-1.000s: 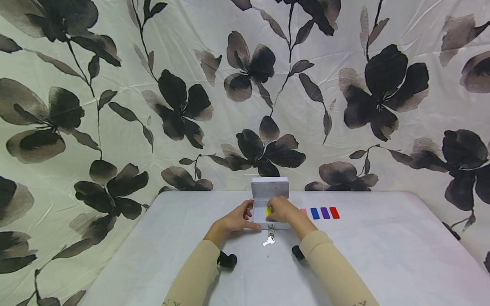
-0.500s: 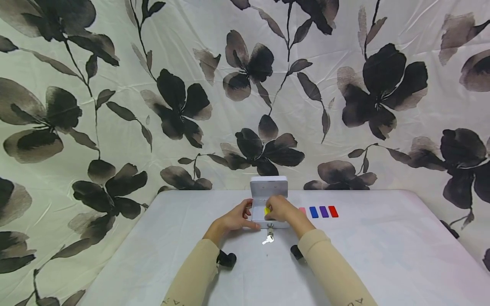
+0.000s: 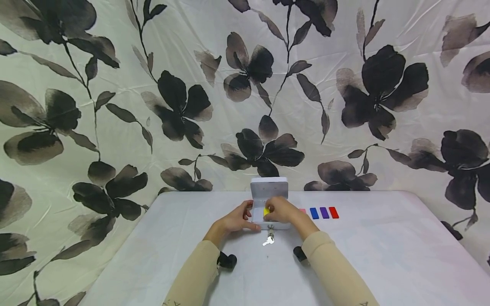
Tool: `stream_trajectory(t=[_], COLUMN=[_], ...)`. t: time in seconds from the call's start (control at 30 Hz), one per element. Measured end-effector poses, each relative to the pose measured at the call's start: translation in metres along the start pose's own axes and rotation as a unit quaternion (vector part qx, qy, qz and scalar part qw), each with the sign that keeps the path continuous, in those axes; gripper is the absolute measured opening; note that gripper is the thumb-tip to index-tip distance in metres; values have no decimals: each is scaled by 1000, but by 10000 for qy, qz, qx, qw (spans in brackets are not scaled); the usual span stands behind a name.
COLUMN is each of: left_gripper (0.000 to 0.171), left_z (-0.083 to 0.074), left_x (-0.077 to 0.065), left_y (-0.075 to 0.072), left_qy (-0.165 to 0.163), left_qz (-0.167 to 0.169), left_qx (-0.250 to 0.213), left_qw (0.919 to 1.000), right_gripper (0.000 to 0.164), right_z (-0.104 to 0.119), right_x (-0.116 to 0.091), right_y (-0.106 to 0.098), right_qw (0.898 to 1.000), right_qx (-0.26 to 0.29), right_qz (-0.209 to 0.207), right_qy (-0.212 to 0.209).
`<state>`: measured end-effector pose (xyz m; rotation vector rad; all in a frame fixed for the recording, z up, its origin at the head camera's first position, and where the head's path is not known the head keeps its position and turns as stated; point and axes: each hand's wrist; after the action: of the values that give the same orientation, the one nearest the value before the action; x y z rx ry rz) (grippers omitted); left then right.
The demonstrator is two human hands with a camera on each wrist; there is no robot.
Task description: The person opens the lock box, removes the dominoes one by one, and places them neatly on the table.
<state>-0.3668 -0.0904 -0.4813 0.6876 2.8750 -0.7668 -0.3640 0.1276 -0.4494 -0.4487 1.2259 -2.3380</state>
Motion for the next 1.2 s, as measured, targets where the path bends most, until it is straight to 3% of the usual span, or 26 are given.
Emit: stream_trajectory(t=[0.33, 0.53, 1.07, 1.2], left_gripper=[93, 90, 93, 93], left_z=[-1, -1, 1, 1], left_x=[-1, 0, 2, 1], left_y=[2, 3, 0, 1], left_qy=[-52, 126, 162, 184], left_qz=[-15, 29, -57, -28], left_qx=[60, 86, 135, 104], left_qw=[10000, 9999, 9998, 9998], right_gripper=[33, 31, 39, 35], right_z=[-10, -13, -11, -19], right_x=[-6, -15, -65, -81], right_y=[1, -4, -42, -51], right_qw=[9977, 9962, 9956, 9942], right_qx=[448, 381, 91, 14], right_qz=[-495, -751, -931, -1053], right_qy=[-150, -210, -58, -236])
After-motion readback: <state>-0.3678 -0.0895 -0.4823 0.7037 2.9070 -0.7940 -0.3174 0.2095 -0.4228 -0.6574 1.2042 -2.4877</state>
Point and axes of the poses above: each hand's wrist, its own x-axis towards the middle knuckle, its own y-axis out of the palm, z = x × y, and after that the axes turned 4 degrees about -y, right-handed
